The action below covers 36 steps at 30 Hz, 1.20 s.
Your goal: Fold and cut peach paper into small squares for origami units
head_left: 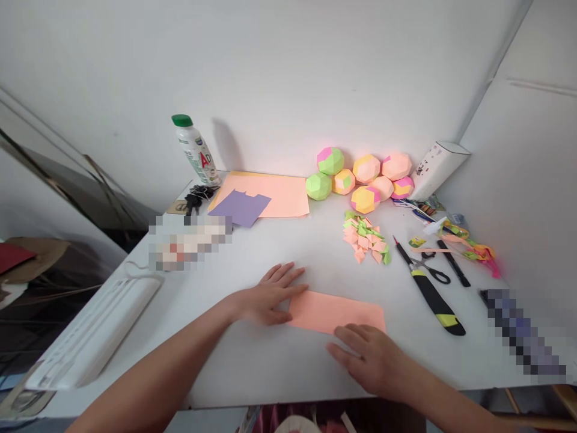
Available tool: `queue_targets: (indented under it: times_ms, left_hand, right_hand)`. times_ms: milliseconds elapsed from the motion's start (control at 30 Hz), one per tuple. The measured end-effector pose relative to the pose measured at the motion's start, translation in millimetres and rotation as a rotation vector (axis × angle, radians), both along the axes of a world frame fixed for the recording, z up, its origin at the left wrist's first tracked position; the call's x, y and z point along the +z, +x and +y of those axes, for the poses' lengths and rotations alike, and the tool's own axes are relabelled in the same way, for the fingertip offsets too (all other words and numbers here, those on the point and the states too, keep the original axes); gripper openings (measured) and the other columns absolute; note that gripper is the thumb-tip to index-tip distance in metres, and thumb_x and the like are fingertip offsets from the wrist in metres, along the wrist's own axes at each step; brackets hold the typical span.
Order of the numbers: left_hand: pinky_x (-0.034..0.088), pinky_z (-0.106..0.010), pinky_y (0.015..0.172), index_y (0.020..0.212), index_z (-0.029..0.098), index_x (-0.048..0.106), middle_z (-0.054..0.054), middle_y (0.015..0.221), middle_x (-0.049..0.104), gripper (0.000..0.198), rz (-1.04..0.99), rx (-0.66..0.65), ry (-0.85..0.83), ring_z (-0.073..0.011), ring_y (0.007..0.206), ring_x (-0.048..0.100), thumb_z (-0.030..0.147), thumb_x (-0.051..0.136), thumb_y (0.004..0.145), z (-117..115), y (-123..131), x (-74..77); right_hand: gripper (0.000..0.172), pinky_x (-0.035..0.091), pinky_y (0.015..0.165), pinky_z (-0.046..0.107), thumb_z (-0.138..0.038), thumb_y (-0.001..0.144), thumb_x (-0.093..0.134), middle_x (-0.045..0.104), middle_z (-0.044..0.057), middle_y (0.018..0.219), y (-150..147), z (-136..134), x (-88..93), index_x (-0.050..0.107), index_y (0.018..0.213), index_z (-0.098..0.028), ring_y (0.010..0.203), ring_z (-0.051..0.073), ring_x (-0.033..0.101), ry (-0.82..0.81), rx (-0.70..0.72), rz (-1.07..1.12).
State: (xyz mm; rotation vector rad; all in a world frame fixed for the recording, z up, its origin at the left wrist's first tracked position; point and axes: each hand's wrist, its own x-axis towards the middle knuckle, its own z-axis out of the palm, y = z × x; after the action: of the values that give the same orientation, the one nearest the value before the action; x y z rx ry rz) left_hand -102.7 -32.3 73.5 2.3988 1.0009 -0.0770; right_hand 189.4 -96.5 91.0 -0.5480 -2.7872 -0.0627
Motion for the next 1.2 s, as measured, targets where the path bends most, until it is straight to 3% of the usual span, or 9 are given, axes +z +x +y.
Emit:
queue_targets:
  times_ms: [133, 267, 567, 733, 1067, 1200]
  left_hand:
    - [0.01, -0.058, 0.112, 0.147, 0.026, 0.028, -0.009, 0.157, 0.0, 0.073, 0.004, -0.011, -0.038, -0.0343, 0.142, -0.008, 0.034, 0.059, 0.081, 0.7, 0.2, 5.3]
    - [0.005, -0.057, 0.113, 0.148, 0.024, 0.026, -0.01, 0.157, -0.003, 0.078, 0.04, 0.003, -0.031, -0.0337, 0.142, -0.012, 0.04, 0.06, 0.08, -0.3, 3.3, 3.6]
    - [0.004, -0.055, 0.114, 0.149, 0.025, 0.024, -0.008, 0.157, -0.003, 0.081, 0.081, 0.016, -0.037, -0.0332, 0.142, -0.012, 0.039, 0.062, 0.079, -0.2, 5.6, 4.6]
    - [0.004, -0.055, 0.114, 0.149, 0.026, 0.023, -0.008, 0.157, -0.004, 0.082, 0.089, 0.015, -0.036, -0.034, 0.142, -0.012, 0.038, 0.063, 0.078, -0.4, 5.8, 4.0]
    - [0.004, -0.054, 0.114, 0.149, 0.027, 0.02, -0.006, 0.157, -0.007, 0.082, 0.123, 0.013, -0.051, -0.0328, 0.142, -0.014, 0.032, 0.06, 0.079, -1.7, 6.2, 7.9]
    - [0.006, -0.055, 0.113, 0.149, 0.026, 0.02, -0.007, 0.157, -0.007, 0.081, 0.123, 0.013, -0.034, -0.0328, 0.142, -0.012, 0.03, 0.059, 0.079, -1.7, 5.9, 4.8]
  right_hand:
    - [0.036, 0.028, 0.048, 0.025, -0.009, 0.087, 0.041, 0.057, 0.005, 0.079, -40.0, 16.5, -17.5, 0.05, 0.121, -0.015, 0.06, 0.014, 0.045, -0.005, 0.043, -0.185]
    - [0.031, 0.015, 0.045, 0.026, -0.014, 0.085, 0.045, 0.052, 0.003, 0.076, -56.8, 26.0, -16.4, 0.052, 0.115, -0.018, 0.056, 0.013, 0.038, -0.103, -0.007, -0.389]
    - [0.035, 0.011, 0.046, 0.029, -0.012, 0.083, 0.047, 0.054, 0.002, 0.078, -61.5, 29.9, -12.2, 0.048, 0.118, -0.02, 0.055, 0.013, 0.039, -0.108, 0.016, -0.451]
    - [0.039, 0.013, 0.048, 0.028, -0.008, 0.079, 0.048, 0.054, 0.002, 0.077, -33.0, 23.6, -15.7, 0.048, 0.116, -0.021, 0.057, 0.013, 0.042, -0.101, -0.044, -0.465]
    - [0.065, 0.026, 0.054, 0.026, 0.003, 0.061, 0.05, 0.06, 0.005, 0.092, 70.6, -4.6, -10.6, 0.05, 0.121, -0.021, 0.064, 0.015, 0.05, -0.098, -0.209, -0.478]
    - [0.057, 0.028, 0.053, 0.025, 0.003, 0.07, 0.044, 0.058, 0.0, 0.078, 108.8, -16.6, -10.0, 0.053, 0.121, -0.021, 0.058, 0.014, 0.047, -0.063, -0.261, -0.343]
